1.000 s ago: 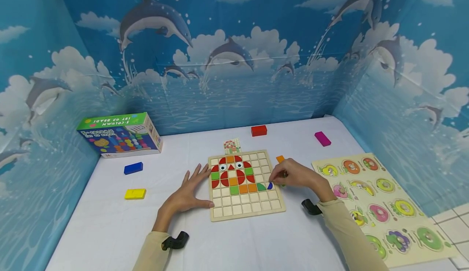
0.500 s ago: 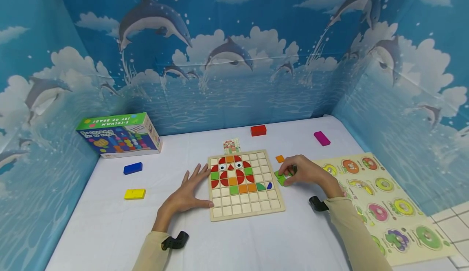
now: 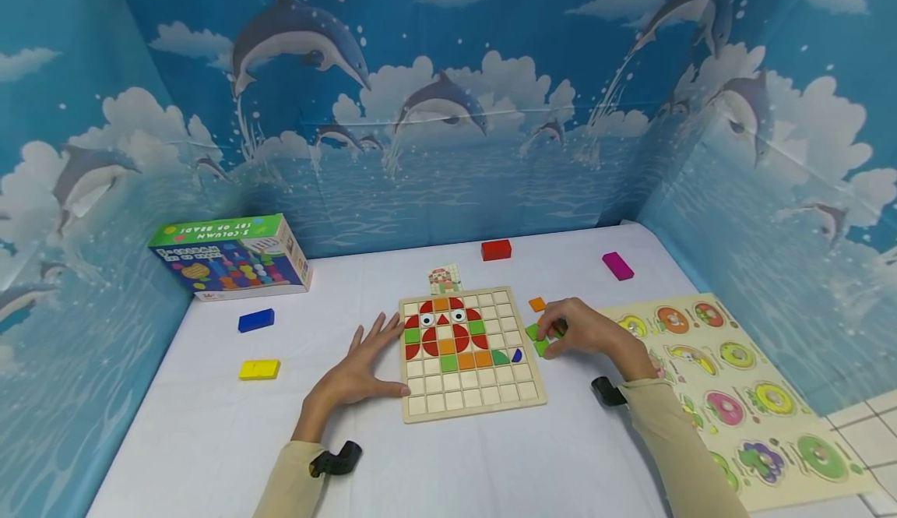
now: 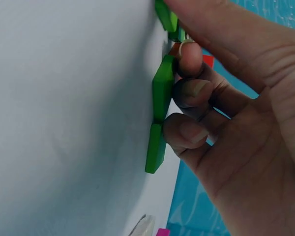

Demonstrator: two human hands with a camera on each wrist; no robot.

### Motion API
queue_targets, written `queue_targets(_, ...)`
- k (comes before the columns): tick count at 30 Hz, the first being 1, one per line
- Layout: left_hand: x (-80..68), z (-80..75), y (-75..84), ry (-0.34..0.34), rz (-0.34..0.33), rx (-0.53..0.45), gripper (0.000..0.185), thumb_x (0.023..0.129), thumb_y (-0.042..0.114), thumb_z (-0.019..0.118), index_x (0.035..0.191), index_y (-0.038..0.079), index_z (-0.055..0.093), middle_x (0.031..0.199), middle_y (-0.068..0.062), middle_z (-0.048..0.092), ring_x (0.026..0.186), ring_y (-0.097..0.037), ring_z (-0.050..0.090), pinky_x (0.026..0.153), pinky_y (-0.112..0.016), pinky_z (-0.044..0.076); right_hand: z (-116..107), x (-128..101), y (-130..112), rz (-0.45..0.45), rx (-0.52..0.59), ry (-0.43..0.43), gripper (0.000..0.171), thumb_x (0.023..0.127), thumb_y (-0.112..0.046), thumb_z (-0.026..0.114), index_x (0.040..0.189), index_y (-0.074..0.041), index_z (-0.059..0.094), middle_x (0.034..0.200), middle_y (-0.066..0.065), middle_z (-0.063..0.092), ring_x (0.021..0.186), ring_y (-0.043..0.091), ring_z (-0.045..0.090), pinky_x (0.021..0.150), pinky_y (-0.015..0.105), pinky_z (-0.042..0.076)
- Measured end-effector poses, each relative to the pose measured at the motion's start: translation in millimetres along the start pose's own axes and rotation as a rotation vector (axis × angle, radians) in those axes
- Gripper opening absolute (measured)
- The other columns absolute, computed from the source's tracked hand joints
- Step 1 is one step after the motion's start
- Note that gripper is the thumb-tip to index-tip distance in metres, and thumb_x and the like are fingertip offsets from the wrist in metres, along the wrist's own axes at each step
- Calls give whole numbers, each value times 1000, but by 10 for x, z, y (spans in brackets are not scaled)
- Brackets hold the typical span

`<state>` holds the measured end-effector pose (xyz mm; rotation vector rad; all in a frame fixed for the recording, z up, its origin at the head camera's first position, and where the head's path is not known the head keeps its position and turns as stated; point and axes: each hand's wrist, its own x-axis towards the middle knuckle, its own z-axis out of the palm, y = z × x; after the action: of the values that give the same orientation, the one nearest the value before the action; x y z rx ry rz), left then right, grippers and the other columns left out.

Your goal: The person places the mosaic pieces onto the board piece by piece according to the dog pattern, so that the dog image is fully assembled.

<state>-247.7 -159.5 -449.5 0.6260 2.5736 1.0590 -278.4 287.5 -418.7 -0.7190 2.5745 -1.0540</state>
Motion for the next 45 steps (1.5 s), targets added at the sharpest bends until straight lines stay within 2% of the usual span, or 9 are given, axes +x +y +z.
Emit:
queue_targets(8, 9, 1, -3, -3, -5, 19, 116, 78, 39, 98, 172, 19, 32, 181, 0, 14, 168, -27, -6, 134, -57, -12, -8, 1, -71, 38, -25, 18, 21, 78, -4, 96, 86, -9, 77, 80, -1, 66, 75, 16, 56, 64, 22, 49)
queue_targets(13, 5, -6, 6, -12, -16, 29, 117, 78, 41, 98, 172, 20, 31, 181, 4, 13, 168, -23, -8, 135, -53, -12, 21, 21, -204, -31, 24, 31, 10, 85, -4, 91, 88, -7, 82, 78, -4, 72, 71, 11, 58, 63, 20, 53)
queue_targets(19, 6, -20, 26, -12, -19, 27, 117, 78, 41, 98, 172, 20, 31, 181, 4, 13, 168, -23, -8, 135, -52, -12, 300, 172, -491, -147, 80, 4, 5, 93, -5, 84, 93, -10, 84, 86, -5, 77, 74, 8, 62, 69, 22, 58)
queue_targets(23, 11, -23, 28, -11, -15, 24, 118, 78, 41, 98, 172, 20, 31, 181, 5, 13, 168, -23, -8, 135, -52, -12, 543, 261, -678, -196, 83, 12, 7, 94, -6, 83, 92, -13, 84, 87, -8, 78, 74, 6, 62, 69, 23, 59)
queue_targets(26, 10, -24, 22, -10, -11, 26, 118, 78, 41, 98, 172, 19, 31, 181, 4, 12, 168, -24, -8, 135, -52, -13, 698, 312, -805, -227, 78, 25, 3, 94, -8, 84, 93, -11, 84, 87, -8, 78, 74, 6, 60, 68, 23, 58)
queue_targets(31, 3, -18, 10, -12, -4, 27, 118, 78, 41, 98, 172, 17, 30, 181, 2, 13, 168, -26, -7, 135, -53, -12, 911, 378, -946, -237, 47, 14, 8, 95, -13, 85, 93, -5, 83, 87, -8, 77, 75, 3, 59, 68, 21, 56)
queue_targets(34, 3, -15, 6, -12, 0, 26, 117, 79, 41, 97, 172, 17, 31, 182, 0, 14, 168, -27, -6, 134, -55, -12, 989, 400, -991, -226, 21, 12, 3, 94, -9, 84, 92, -7, 83, 84, -8, 76, 75, 2, 59, 68, 20, 56)
queue_targets(38, 0, -17, 6, -14, -4, 30, 117, 79, 41, 97, 172, 17, 30, 182, 1, 14, 168, -26, -7, 134, -55, -12, 1034, 420, -1036, -215, -8, 28, 7, 93, -4, 84, 89, -9, 82, 82, -9, 74, 74, 3, 59, 69, 21, 57)
queue_targets(45, 8, -10, -1, -19, -14, 29, 116, 80, 43, 96, 172, 19, 30, 181, 3, 13, 168, -25, -8, 134, -54, -12, 1064, 435, -1081, -198, -64, 31, 6, 93, -5, 84, 91, -11, 84, 85, -8, 73, 78, 4, 61, 74, 22, 59)
